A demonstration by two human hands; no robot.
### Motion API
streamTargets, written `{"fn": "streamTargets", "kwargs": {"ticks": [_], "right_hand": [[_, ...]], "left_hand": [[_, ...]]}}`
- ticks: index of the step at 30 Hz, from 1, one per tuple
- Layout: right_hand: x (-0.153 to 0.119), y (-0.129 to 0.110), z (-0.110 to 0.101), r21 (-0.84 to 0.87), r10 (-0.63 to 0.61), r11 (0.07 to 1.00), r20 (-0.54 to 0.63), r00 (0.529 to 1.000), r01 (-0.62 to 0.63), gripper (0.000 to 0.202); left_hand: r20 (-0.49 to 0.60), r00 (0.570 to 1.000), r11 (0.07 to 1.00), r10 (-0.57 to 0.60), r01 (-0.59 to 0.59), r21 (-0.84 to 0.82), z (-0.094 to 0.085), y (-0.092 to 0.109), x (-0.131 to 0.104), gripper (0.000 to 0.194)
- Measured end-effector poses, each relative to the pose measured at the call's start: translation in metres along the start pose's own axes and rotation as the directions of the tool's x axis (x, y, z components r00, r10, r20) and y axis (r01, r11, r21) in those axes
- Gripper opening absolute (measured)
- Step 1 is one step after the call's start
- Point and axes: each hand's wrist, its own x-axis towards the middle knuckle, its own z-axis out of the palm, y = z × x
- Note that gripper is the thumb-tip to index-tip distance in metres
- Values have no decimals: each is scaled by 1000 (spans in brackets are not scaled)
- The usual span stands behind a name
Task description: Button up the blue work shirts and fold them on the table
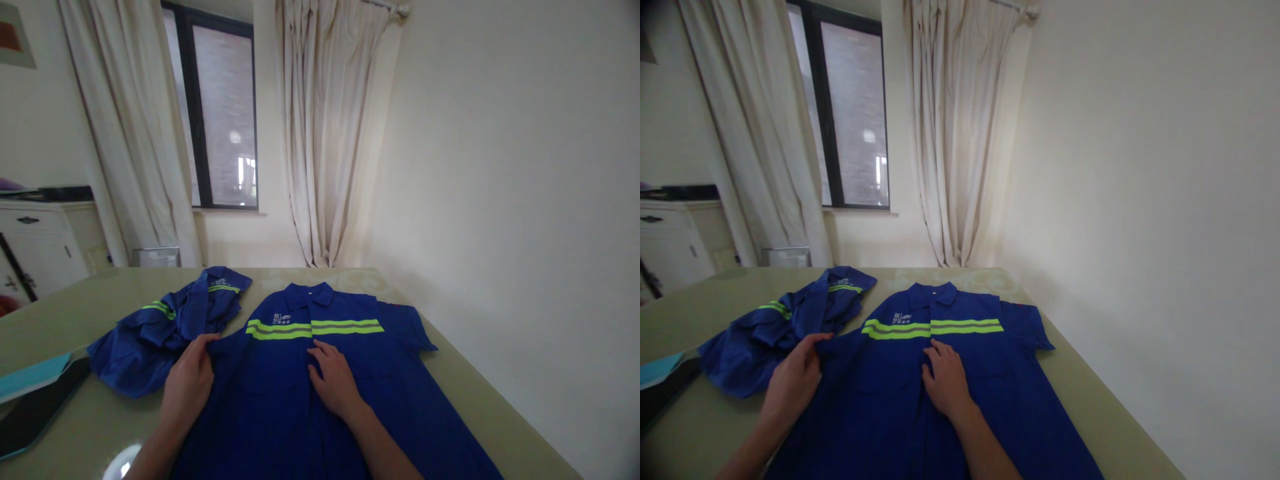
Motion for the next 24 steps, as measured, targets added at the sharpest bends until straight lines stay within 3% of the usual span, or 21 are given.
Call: {"fn": "streamTargets", "kwargs": {"ticks": [2, 3, 6, 7, 8, 9, 11, 12, 13, 16, 18, 20, 22, 24], "right_hand": [[0, 0, 1, 5, -7, 1000, -1, 1000, 7, 40], [0, 1, 2, 8, -8, 1000, 0, 1000, 8, 40], [-1, 4, 3, 19, -12, 1000, 11, 1000, 12, 40], [-1, 4, 3, 22, -13, 1000, 15, 1000, 12, 40], [-2, 5, 2, 25, -12, 1000, 17, 1000, 11, 41], [-2, 5, 2, 26, -10, 1000, 19, 1000, 9, 41], [-3, 4, 1, 23, -3, 1000, 18, 1000, 3, 41], [-3, 4, 1, 21, -1, 1000, 16, 1000, 0, 41], [-2, 3, 1, 19, 2, 1000, 14, 1000, -2, 40], [-2, 1, 1, 16, 8, 1000, 10, 1000, -9, 39], [-2, 0, 1, 14, 7, 1000, 6, 1000, -7, 38], [-2, 0, 1, 13, 1, 1000, 1, 1000, -1, 38], [-2, 0, 1, 11, -1, 1000, -2, 1000, 1, 37], [-2, 0, 1, 6, 0, 1000, 4, 1000, 0, 37]], "left_hand": [[-23, 965, 965, 262, -263, -28, 5, 9, -11, 36], [13, 911, 910, 412, -411, -49, 9, 15, -18, 36], [215, 664, 696, 716, -703, -149, 23, 40, -44, 35], [258, 618, 664, 743, -730, -164, 28, 47, -51, 37], [270, 629, 678, 729, -719, -153, 33, 53, -55, 39], [257, 691, 732, 676, -671, -120, 38, 55, -57, 40], [178, 855, 871, 487, -491, -23, 46, 50, -53, 40], [136, 910, 916, 392, -399, 31, 49, 43, -48, 41], [115, 936, 936, 331, -342, 86, 52, 34, -43, 42], [187, 939, 917, 288, -327, 229, 59, 8, -28, 40], [246, 939, 921, 238, -299, 251, 62, 2, -23, 41], [301, 924, 946, 234, -288, 147, 65, 6, -23, 43], [332, 889, 946, 314, -323, -30, 67, 17, -27, 42], [298, 889, 937, 347, -315, -149, 69, 29, -33, 43]]}}
